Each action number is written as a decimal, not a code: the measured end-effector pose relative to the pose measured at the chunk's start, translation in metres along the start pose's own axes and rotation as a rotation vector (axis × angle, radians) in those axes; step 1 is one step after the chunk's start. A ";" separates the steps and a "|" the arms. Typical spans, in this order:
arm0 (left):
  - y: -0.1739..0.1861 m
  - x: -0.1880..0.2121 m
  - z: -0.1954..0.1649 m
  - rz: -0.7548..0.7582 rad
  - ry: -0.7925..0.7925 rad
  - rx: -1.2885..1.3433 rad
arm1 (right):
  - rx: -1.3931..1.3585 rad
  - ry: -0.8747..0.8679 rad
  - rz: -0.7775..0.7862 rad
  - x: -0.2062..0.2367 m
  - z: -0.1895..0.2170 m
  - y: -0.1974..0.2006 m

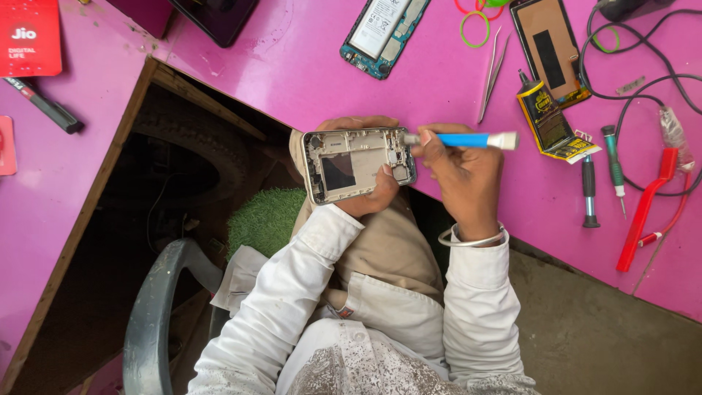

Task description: The person repairs a disassembled smartphone at a workbench. They hold the phone frame, brush dust from its interior with a blue-handled brush, use tweezers to work on small components, press a part into the frame, and apply adhesive from a tube to the phone.

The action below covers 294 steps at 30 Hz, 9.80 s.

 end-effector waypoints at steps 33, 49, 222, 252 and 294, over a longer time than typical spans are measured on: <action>-0.022 0.008 0.008 0.060 -0.040 0.004 | 0.348 0.165 -0.151 0.010 0.006 0.035; -0.031 0.011 0.006 0.100 -0.031 -0.171 | 0.372 0.221 -0.080 0.012 0.003 0.053; -0.013 0.014 -0.027 0.432 -0.043 -0.670 | 0.269 -0.170 0.336 0.026 0.019 0.055; -0.018 0.016 -0.032 0.214 -0.066 -0.749 | 0.146 0.115 -0.162 0.021 0.028 0.038; -0.015 0.016 -0.030 0.188 -0.100 -0.652 | 0.305 0.127 0.141 0.039 0.028 0.049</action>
Point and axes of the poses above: each hand's wrist, its own x-axis away from the middle knuckle, its own y-axis out of the back of the hand, z = x × y, the point moved 3 cm from there along -x, towards the middle knuckle, and after that the axes turned 15 degrees about x, right-handed, at the moved point
